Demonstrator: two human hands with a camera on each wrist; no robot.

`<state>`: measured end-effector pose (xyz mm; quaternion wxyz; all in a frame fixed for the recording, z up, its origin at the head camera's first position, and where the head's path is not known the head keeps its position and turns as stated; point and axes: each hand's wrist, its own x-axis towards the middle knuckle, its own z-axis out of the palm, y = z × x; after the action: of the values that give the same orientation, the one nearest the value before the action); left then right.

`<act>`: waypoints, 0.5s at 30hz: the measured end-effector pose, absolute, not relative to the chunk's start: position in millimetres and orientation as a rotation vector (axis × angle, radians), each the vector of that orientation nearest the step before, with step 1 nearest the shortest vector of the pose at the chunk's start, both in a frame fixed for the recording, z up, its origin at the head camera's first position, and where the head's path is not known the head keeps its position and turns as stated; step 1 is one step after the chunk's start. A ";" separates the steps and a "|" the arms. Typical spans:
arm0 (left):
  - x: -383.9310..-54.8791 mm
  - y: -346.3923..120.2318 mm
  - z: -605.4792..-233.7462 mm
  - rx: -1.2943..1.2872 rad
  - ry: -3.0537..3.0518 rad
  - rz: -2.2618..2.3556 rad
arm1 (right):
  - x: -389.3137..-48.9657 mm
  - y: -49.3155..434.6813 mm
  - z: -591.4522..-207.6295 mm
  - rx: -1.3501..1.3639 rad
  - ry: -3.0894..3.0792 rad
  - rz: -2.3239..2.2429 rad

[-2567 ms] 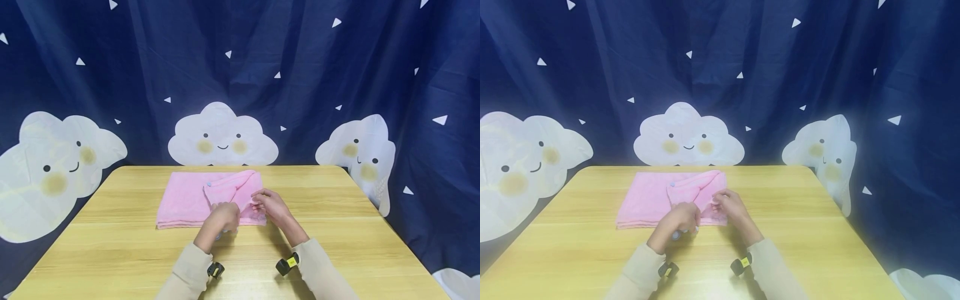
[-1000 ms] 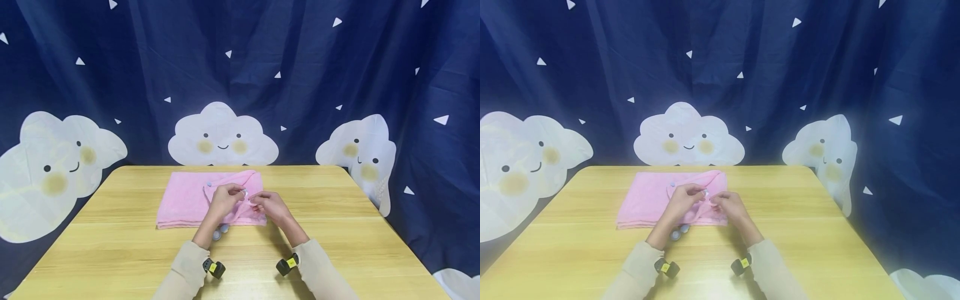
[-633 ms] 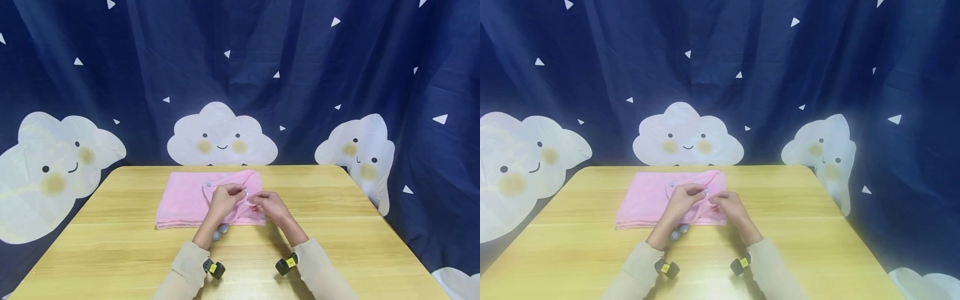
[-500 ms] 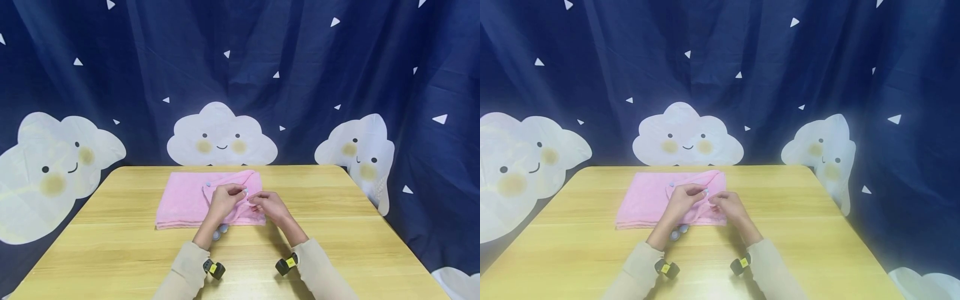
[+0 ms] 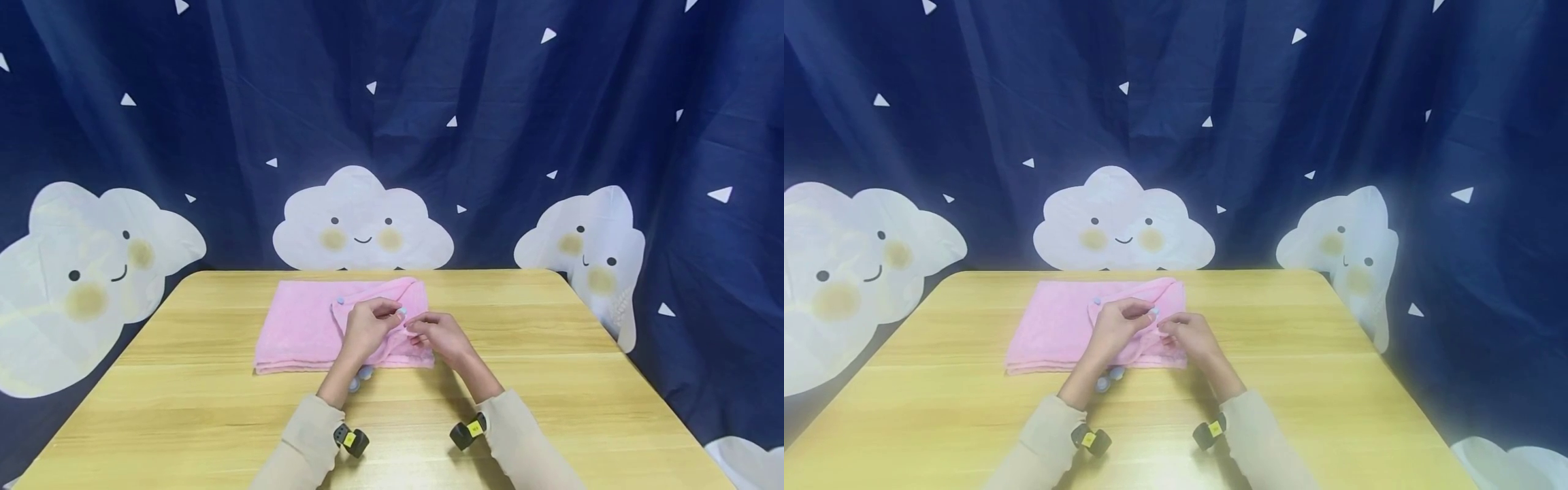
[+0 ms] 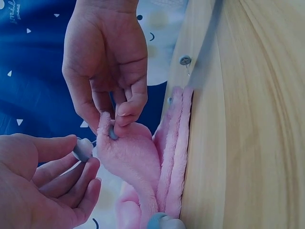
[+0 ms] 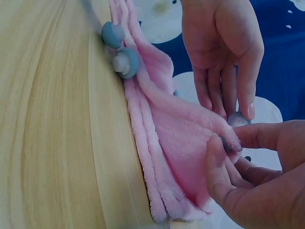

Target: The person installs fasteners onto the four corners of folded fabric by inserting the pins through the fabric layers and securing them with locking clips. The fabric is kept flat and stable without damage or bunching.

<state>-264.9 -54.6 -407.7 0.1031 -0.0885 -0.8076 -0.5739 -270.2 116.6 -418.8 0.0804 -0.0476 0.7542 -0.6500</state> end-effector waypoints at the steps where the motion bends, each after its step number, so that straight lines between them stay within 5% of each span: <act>1: -264.9 -54.5 -407.5 -0.265 -2.380 -1.693 | -270.3 116.8 -418.9 -0.143 2.257 -1.942; 15: -263.7 -51.9 -406.1 -0.271 -2.401 -1.679 | -267.6 117.2 -414.4 -0.154 2.228 -1.948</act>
<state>-263.7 -51.9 -406.1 0.0993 -0.0915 -0.8119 -0.5679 -267.6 117.2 -414.4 0.0888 -0.0519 0.7487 -0.6548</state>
